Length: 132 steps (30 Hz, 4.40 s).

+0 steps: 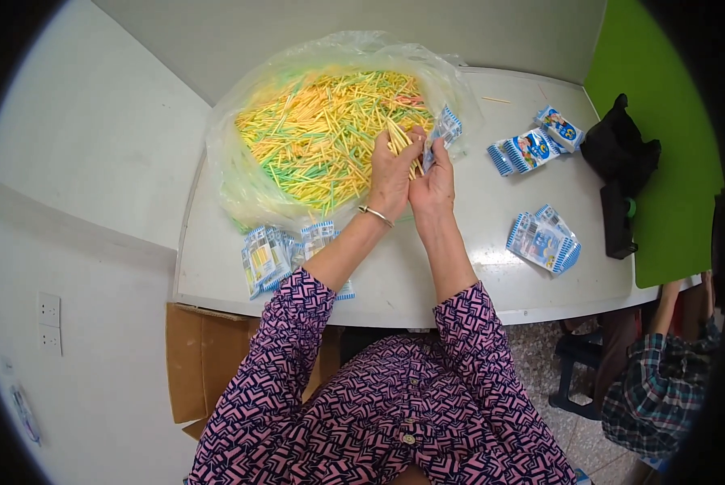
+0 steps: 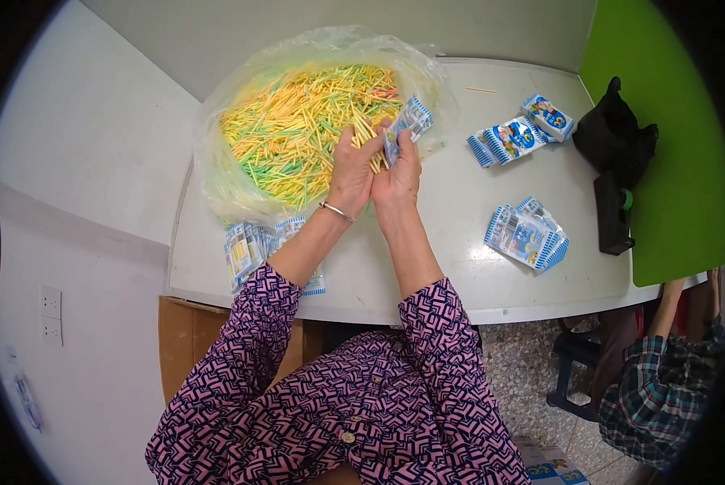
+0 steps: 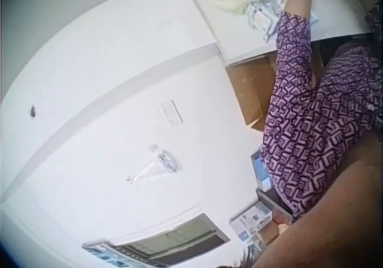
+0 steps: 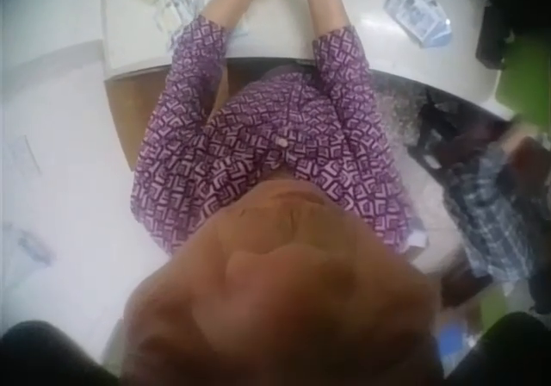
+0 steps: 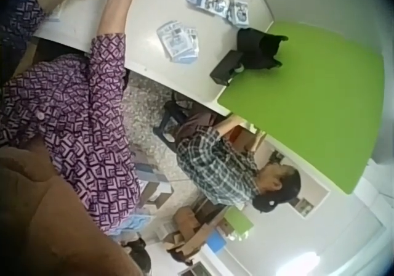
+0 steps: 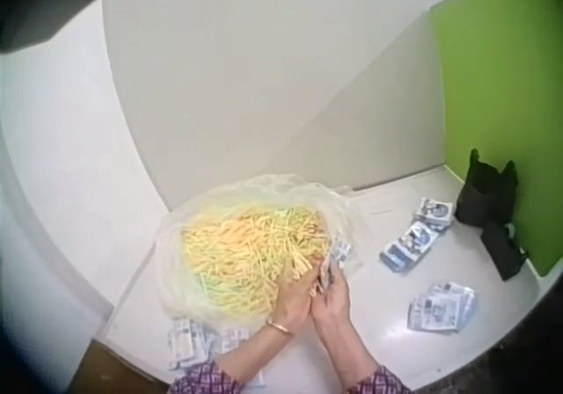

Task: Filling small blue packets with shredded yellow and green paper materials.

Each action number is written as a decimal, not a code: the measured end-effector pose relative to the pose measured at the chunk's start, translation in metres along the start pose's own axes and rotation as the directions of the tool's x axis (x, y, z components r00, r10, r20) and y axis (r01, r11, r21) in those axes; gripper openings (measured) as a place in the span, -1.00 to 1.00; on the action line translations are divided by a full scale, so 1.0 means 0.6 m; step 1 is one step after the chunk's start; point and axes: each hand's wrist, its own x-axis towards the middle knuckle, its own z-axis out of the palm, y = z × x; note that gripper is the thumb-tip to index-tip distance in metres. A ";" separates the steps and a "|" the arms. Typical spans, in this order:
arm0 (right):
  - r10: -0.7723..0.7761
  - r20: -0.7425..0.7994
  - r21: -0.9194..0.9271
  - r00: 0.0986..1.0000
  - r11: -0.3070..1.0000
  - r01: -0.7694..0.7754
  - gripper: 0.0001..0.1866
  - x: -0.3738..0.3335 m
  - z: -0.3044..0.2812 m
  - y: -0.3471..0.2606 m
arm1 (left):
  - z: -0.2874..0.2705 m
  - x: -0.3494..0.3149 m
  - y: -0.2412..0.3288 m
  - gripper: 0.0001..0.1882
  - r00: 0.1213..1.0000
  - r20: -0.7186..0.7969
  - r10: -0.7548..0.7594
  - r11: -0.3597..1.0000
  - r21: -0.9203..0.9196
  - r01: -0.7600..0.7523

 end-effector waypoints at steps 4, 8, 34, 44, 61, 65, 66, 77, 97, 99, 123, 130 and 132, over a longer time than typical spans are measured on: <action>-0.039 0.025 -0.055 0.999 0.998 0.041 -0.70 -0.005 0.017 -0.003 | 0.000 0.001 0.005 -0.74 0.999 0.012 -0.047 0.997 -0.058 0.048; -0.110 0.038 -0.151 0.993 0.982 0.114 -0.66 -0.016 0.033 0.006 | -0.007 0.004 0.006 -0.76 0.995 0.067 -0.078 0.988 -0.129 0.086; -0.064 0.057 -0.177 0.996 0.982 0.073 -0.74 -0.043 0.045 0.010 | -0.013 0.019 0.000 -0.87 0.991 0.014 -0.132 0.956 -0.262 0.131; -0.039 0.001 -0.121 0.999 0.992 0.039 -0.76 -0.019 0.010 0.018 | -0.008 0.014 0.026 -0.89 0.998 0.029 -0.052 0.983 0.179 0.046; 0.072 0.036 -0.540 0.997 0.841 -0.041 -0.73 -0.080 -0.015 -0.091 | -0.184 0.019 0.124 -0.84 0.583 0.808 -0.086 -0.113 0.573 -0.812; 0.107 0.031 -0.551 0.994 0.831 -0.072 -0.74 -0.089 -0.019 -0.096 | -0.173 0.017 0.126 -0.81 0.604 0.664 -0.442 -0.377 0.473 -0.796; 0.116 0.030 -0.549 0.993 0.832 -0.081 -0.74 -0.091 -0.020 -0.095 | -0.175 0.018 0.124 -0.81 0.585 0.685 -0.433 -0.379 0.450 -0.808; 0.123 -0.007 -0.540 0.992 0.835 -0.108 -0.75 -0.099 -0.029 -0.103 | -0.173 0.023 0.095 -0.90 0.599 0.693 -0.402 -0.476 0.401 -0.783; 0.190 0.021 -0.617 0.982 0.775 -0.137 -0.70 -0.108 -0.028 -0.066 | -0.180 0.080 0.164 -0.70 0.990 0.138 -0.012 0.599 0.794 -0.103; 0.205 0.048 -0.667 0.978 0.735 -0.121 -0.70 -0.109 -0.022 -0.067 | -0.171 0.082 0.159 -0.67 0.994 0.108 0.019 0.672 0.734 -0.093; 0.482 0.042 -0.923 0.875 0.355 -0.151 -0.76 -0.106 -0.014 -0.162 | -0.041 0.020 0.083 -0.66 0.963 0.055 -0.264 0.963 -0.039 0.266; 0.558 0.000 -0.850 0.830 0.438 -0.294 -0.82 -0.121 -0.015 -0.160 | -0.005 -0.030 0.082 -0.64 0.944 0.313 -0.102 0.991 0.110 0.071; 0.583 -0.001 -0.855 0.812 0.421 -0.303 -0.81 -0.120 -0.021 -0.162 | 0.001 -0.042 0.085 -0.62 0.949 0.308 -0.072 0.982 0.190 0.013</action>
